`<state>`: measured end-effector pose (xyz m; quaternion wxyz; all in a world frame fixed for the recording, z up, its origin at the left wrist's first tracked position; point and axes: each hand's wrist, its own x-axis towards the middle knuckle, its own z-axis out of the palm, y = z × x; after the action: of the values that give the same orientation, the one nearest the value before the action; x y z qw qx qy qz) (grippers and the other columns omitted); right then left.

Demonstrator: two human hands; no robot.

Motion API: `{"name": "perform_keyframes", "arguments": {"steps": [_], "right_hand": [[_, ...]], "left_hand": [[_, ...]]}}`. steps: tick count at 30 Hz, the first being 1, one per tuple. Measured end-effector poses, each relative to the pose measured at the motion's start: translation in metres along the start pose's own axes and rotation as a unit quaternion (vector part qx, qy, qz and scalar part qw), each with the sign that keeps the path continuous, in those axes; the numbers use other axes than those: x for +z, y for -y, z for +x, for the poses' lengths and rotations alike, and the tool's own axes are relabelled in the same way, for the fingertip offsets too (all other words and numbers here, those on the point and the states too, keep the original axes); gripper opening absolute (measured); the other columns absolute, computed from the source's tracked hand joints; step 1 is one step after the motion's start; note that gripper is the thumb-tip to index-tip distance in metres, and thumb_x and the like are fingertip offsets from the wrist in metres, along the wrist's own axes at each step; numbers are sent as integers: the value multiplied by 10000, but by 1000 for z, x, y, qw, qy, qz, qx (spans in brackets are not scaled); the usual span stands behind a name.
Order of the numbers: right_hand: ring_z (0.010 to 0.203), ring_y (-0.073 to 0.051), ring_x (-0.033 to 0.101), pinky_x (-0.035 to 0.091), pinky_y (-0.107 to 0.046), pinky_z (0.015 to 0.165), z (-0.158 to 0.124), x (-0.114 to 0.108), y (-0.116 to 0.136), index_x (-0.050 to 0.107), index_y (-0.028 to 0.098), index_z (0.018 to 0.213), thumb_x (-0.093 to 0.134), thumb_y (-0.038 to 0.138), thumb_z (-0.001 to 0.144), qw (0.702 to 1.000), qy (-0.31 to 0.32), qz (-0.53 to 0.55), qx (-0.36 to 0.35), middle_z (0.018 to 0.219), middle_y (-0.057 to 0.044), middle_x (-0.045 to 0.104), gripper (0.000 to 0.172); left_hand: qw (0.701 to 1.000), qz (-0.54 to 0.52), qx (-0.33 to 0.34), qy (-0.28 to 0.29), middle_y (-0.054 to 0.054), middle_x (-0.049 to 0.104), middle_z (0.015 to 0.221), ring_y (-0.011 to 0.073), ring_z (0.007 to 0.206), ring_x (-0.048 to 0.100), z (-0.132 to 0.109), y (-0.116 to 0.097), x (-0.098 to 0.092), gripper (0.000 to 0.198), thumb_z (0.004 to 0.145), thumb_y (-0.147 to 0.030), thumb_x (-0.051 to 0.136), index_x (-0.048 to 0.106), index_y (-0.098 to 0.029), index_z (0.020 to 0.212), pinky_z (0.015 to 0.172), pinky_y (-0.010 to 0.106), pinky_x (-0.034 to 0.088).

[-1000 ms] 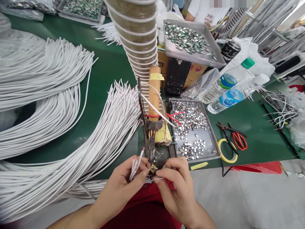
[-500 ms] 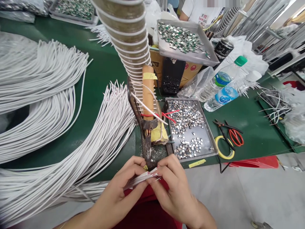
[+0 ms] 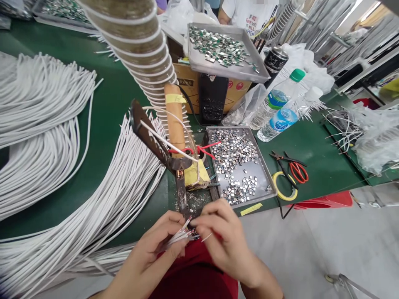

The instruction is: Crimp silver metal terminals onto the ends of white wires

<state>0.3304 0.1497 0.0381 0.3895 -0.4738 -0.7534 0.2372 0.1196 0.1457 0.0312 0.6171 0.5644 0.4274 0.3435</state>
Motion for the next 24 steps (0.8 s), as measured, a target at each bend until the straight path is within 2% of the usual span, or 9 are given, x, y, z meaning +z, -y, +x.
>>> {"name": "perform_keyframes", "arguments": {"steps": [3, 5, 8, 11, 15, 18, 20, 24], "right_hand": [[1020, -193, 711, 579, -327, 893, 9, -16, -27, 735, 260, 1119, 600, 178, 1050, 990, -66, -125, 29, 1093, -57, 741, 173], [1050, -235, 719, 581, -385, 931, 16, -24, -50, 745, 244, 1075, 594, 242, 1057, 973, -90, -199, 67, 1102, -83, 756, 153], [1051, -298, 717, 578, -469, 946, 25, -27, -79, 764, 219, 1045, 597, 338, 1039, 959, -78, -255, 99, 1110, -123, 766, 205], [1041, -324, 704, 571, -491, 925, 29, -24, -89, 764, 218, 1003, 595, 362, 1017, 957, -73, -259, 105, 1085, -133, 768, 222], [922, -284, 710, 566, -422, 822, 25, -20, -82, 708, 226, 956, 585, 304, 1010, 959, -72, -249, 111, 936, -91, 758, 156], [833, -247, 703, 558, -378, 763, 20, -19, -69, 693, 227, 1020, 589, 278, 1019, 963, -75, -234, 112, 901, -63, 747, 116], [861, -231, 706, 562, -360, 784, 17, -19, -58, 695, 238, 1070, 587, 257, 1037, 973, -74, -196, 98, 949, -60, 750, 115], [908, -183, 692, 559, -303, 817, 8, -13, -32, 683, 268, 1048, 589, 146, 1040, 994, -64, -72, 43, 960, -26, 730, 155]], "left_hand": [[1000, -4, -3, 5, 33, 648, 953, 178, 880, 635, -2, 0, 0, 208, 1046, -183, 570, 721, -219, 907, 812, 235, 507], [1000, -9, -11, 12, 30, 649, 919, 181, 853, 622, -3, 1, 1, 218, 1050, -200, 562, 715, -215, 895, 796, 244, 502], [1000, -15, -23, 0, 19, 641, 893, 182, 815, 601, -4, 3, 2, 164, 1020, -192, 578, 703, -214, 916, 780, 256, 495], [999, -14, -38, -21, 2, 617, 855, 176, 776, 576, -2, 0, 2, 145, 993, -203, 605, 688, -215, 875, 748, 254, 477], [997, -26, -61, -45, -21, 578, 800, 157, 705, 521, 3, -7, 0, 172, 971, -238, 639, 648, -214, 801, 680, 245, 437], [995, -39, -75, -50, -33, 548, 765, 150, 670, 479, 6, -11, -1, 202, 979, -271, 633, 628, -213, 785, 646, 248, 412], [994, -43, -84, -52, -41, 519, 743, 147, 656, 453, 7, -11, -1, 231, 987, -289, 622, 613, -213, 769, 634, 250, 400], [993, -51, -82, -66, -36, 517, 762, 148, 666, 456, 10, -12, -1, 218, 977, -284, 627, 615, -211, 773, 640, 251, 410]]}}
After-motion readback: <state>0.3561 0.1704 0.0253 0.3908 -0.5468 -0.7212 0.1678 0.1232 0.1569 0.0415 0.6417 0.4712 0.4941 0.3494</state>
